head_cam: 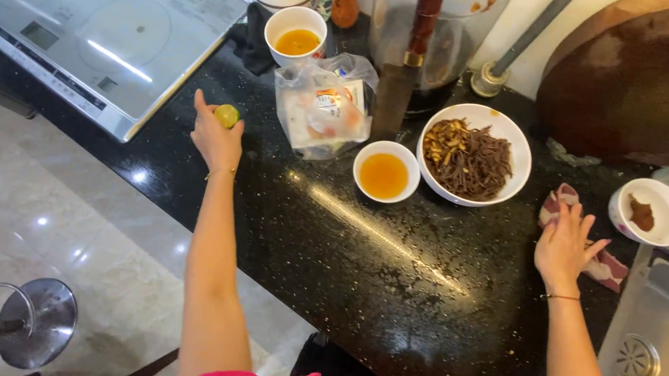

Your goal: The person rinses a cloth in the sink, wipes down the countertop, stovetop, rice cooker, and blender with the cloth, and then soaps and washes the cloth under running water.

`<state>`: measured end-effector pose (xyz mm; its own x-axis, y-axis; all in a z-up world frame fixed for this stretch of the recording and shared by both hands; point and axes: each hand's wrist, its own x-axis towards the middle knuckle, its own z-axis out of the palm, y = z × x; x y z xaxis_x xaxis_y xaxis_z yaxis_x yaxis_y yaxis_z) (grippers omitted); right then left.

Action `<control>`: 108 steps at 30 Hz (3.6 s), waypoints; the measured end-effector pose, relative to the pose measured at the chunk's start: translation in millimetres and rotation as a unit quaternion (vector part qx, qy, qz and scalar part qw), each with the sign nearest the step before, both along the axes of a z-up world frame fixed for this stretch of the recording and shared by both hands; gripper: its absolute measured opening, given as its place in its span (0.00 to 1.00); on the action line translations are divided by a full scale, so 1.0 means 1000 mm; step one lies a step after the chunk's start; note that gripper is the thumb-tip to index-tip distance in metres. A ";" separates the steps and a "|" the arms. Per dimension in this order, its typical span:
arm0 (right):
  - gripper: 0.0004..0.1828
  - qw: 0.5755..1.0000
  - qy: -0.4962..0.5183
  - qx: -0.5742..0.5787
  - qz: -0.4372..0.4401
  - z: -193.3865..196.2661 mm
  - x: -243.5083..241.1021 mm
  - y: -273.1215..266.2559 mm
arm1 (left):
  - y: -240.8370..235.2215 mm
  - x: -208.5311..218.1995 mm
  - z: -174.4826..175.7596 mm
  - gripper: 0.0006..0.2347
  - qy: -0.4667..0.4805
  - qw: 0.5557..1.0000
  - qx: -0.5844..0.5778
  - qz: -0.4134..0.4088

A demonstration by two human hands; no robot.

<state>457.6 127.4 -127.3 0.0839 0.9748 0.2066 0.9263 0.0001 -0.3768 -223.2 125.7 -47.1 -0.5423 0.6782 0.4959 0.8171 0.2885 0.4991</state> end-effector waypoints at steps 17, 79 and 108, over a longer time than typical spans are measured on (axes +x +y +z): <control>0.19 0.990 0.032 -0.011 0.137 0.075 -0.189 -0.115 | -0.019 0.007 0.001 0.38 -0.033 0.994 0.059 -0.086; 0.22 0.886 0.073 0.104 -0.446 -0.082 0.689 -0.606 | -0.384 0.952 -0.125 0.12 -0.031 0.672 -0.111 -0.732; 0.19 0.781 0.561 0.001 -0.275 -0.075 0.615 -0.533 | -0.383 1.153 -0.112 0.28 -0.476 0.548 -0.311 -0.613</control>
<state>1072.1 -405.3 -202.5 0.6184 0.7279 -0.2963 -0.1271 -0.2794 -0.9517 929.6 -257.0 -158.6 0.6980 0.7002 -0.1499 0.0407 0.1702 0.9846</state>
